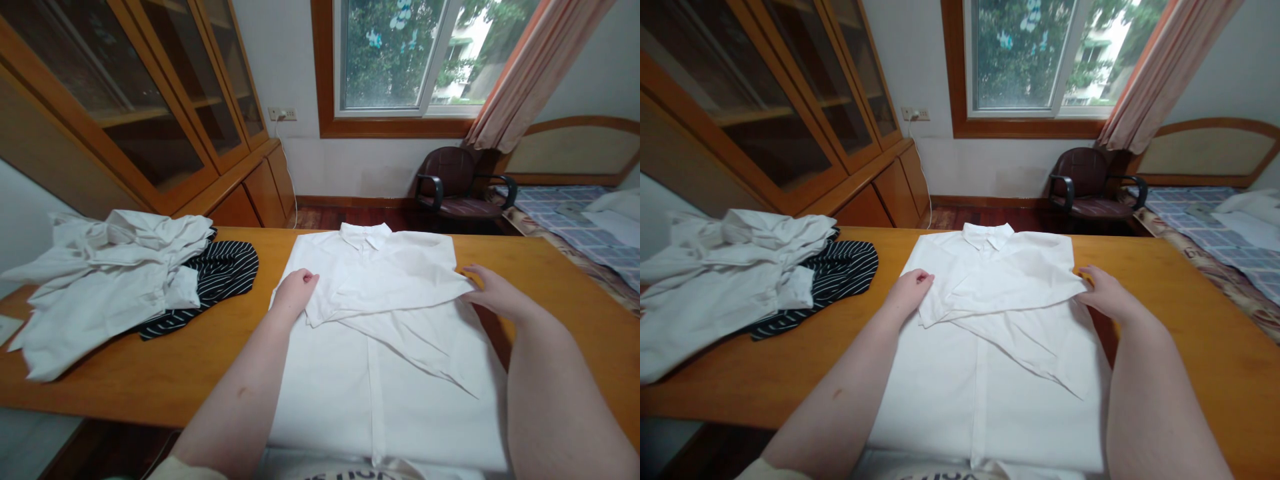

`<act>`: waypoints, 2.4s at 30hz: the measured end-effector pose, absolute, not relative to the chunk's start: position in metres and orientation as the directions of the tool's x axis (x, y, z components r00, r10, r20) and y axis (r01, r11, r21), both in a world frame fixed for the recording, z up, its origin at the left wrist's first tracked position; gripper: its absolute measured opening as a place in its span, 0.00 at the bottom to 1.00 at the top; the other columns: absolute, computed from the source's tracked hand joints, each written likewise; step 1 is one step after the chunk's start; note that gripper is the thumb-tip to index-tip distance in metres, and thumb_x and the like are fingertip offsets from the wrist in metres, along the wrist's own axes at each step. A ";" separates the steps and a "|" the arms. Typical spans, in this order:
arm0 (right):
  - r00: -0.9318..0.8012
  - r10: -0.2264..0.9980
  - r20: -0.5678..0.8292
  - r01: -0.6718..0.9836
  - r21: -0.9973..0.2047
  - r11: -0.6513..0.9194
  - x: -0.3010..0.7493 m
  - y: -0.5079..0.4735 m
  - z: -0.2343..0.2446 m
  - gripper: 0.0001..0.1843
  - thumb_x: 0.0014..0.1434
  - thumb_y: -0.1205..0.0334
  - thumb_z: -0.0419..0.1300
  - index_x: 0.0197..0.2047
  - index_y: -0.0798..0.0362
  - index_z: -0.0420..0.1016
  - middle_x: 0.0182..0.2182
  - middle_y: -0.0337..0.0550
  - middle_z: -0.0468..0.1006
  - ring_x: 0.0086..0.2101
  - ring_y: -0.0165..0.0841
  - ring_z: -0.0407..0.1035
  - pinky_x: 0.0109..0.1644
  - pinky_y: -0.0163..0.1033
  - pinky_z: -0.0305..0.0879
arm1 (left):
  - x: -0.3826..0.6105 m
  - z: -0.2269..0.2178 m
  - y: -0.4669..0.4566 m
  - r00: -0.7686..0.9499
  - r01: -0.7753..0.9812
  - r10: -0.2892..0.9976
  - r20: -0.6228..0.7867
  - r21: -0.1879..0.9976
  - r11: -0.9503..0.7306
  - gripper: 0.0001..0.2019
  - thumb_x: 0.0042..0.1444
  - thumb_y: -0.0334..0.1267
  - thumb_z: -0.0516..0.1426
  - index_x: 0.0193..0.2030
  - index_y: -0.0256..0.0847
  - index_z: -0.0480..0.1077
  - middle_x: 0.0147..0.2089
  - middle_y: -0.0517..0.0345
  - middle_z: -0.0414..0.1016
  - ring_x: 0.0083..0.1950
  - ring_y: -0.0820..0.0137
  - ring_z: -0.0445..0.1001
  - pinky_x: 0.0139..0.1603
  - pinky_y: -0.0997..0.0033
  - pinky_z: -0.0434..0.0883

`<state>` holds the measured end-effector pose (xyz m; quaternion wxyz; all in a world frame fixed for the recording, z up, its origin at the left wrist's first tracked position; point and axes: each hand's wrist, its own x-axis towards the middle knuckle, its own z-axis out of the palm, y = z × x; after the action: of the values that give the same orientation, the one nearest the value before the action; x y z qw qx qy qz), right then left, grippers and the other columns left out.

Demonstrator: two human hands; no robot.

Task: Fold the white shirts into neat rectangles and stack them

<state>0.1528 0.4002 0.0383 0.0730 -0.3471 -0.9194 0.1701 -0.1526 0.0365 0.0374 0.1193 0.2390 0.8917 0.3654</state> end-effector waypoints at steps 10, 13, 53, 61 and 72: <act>-0.704 0.709 0.028 0.686 -0.229 0.690 0.107 0.347 0.052 0.27 0.63 0.46 0.42 0.46 0.52 0.76 0.43 0.52 0.78 0.43 0.44 0.71 0.41 0.43 0.64 | -0.143 0.038 0.038 -0.724 0.432 0.682 -0.101 0.705 0.563 0.12 0.54 0.46 0.51 0.30 0.42 0.68 0.28 0.60 0.71 0.33 0.67 0.69 0.34 0.71 0.64; -0.569 0.821 0.033 0.810 -0.149 0.567 0.106 0.351 0.053 0.25 0.61 0.47 0.43 0.38 0.51 0.78 0.33 0.51 0.79 0.36 0.44 0.72 0.32 0.40 0.59 | -0.142 0.039 0.035 -0.643 0.342 0.745 -0.181 0.802 0.490 0.11 0.53 0.41 0.48 0.22 0.42 0.60 0.22 0.63 0.61 0.26 0.71 0.64 0.28 0.73 0.61; -0.348 0.934 -0.081 0.673 -0.716 0.189 0.131 0.382 0.030 0.18 0.54 0.48 0.52 0.28 0.53 0.73 0.22 0.44 0.75 0.25 0.35 0.67 0.29 0.38 0.60 | -0.151 0.071 0.013 -0.726 0.502 0.607 -0.324 0.353 0.789 0.11 0.51 0.47 0.55 0.26 0.43 0.69 0.29 0.56 0.73 0.29 0.67 0.69 0.28 0.71 0.57; -0.529 0.842 -0.108 0.749 -0.526 0.403 0.122 0.372 0.041 0.21 0.53 0.44 0.55 0.32 0.54 0.76 0.31 0.47 0.79 0.33 0.39 0.70 0.34 0.38 0.60 | -0.140 0.060 0.026 -0.682 0.574 0.687 -0.251 0.399 0.715 0.13 0.53 0.50 0.53 0.31 0.44 0.71 0.33 0.55 0.76 0.34 0.65 0.71 0.31 0.71 0.58; -0.489 0.864 -0.118 0.807 -0.438 0.396 0.118 0.373 0.041 0.18 0.56 0.47 0.52 0.28 0.53 0.72 0.26 0.46 0.76 0.28 0.37 0.68 0.31 0.38 0.57 | -0.148 0.057 0.022 -0.686 0.585 0.673 -0.276 0.340 0.736 0.13 0.54 0.50 0.52 0.27 0.43 0.68 0.32 0.54 0.75 0.33 0.65 0.70 0.30 0.71 0.57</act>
<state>0.1178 0.3728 0.0406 0.0640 -0.5014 -0.8332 0.2243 -0.1477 0.0219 0.0565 0.1944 0.3453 0.9112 0.1131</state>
